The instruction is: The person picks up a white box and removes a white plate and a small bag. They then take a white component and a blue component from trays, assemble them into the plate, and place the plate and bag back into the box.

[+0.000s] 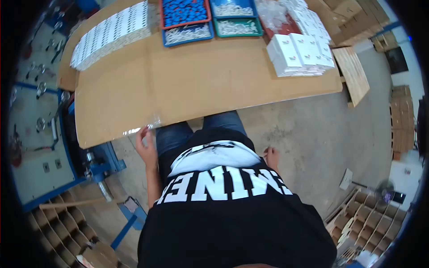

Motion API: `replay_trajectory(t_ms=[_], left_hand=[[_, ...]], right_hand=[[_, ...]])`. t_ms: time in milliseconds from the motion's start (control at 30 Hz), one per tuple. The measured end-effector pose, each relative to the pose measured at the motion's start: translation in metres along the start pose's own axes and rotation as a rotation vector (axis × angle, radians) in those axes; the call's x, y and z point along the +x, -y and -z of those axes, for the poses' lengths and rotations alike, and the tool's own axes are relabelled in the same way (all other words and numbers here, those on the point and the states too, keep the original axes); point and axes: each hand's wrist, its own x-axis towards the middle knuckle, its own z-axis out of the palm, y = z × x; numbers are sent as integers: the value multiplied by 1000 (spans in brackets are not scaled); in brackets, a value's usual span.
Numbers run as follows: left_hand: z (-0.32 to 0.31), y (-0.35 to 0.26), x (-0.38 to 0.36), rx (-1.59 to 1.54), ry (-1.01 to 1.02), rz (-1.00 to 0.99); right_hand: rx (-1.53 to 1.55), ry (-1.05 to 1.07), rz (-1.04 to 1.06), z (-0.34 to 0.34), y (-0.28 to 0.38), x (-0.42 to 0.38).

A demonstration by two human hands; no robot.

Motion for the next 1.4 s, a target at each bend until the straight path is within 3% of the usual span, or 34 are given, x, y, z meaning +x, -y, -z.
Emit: replay_trajectory(t_ms=[33, 100, 167, 233, 300, 367, 500, 567, 600, 667, 767, 833, 933, 967, 1033, 1133, 1200, 1267, 1400], left_hand=[[5, 3, -3, -17, -30, 64], [-5, 5, -10, 6, -1, 56], [-17, -9, -7, 149, 41, -120], [-33, -20, 1, 162, 104, -144], [-48, -26, 11, 263, 220, -251], [-61, -28, 24, 308, 282, -272], [-93, -25, 39, 447, 365, -311], [-108, -25, 43, 551, 431, -322], [-111, -24, 41, 622, 416, -326], [-110, -19, 43, 607, 425, -316], [-107, -23, 45, 581, 438, -277], [-107, -26, 47, 552, 433, -255], [-104, -26, 48, 534, 433, -258], [-103, -26, 49, 484, 428, -268], [-101, -24, 47, 441, 405, -256], [-102, -22, 48, 221, 373, -301], [-111, -27, 55, -7, 481, -205], [-132, -42, 59, -401, 605, 175], [-150, -84, 85, -801, 840, 530]], right_hand=[[64, -164, 0, 1, 25, 6], [-154, -625, 430, 27, 58, 49], [-110, -722, 436, 64, 145, 73], [0, -835, 573, 94, 213, 120], [95, -871, 621, 121, 282, 164], [3, -836, 617, 147, 335, 206], [-141, -863, 728, 171, 393, 313], [-541, -855, 550, 172, 415, 329], [-547, -862, 548, 172, 420, 334], [-637, -736, 361, 171, 430, 342], [-632, -608, 401, 181, 421, 369], [-600, -652, 483, 180, 422, 368], [-291, -714, 780, 178, 427, 361], [-292, -709, 791, 170, 432, 343], [-58, -583, 1073, 130, 452, 268], [-105, -389, 1364, 61, 446, 175], [-121, -230, 1432, 11, 432, 122], [-27, -3, 1399, -45, 410, 84], [124, 384, 1323, -139, 377, 12]])
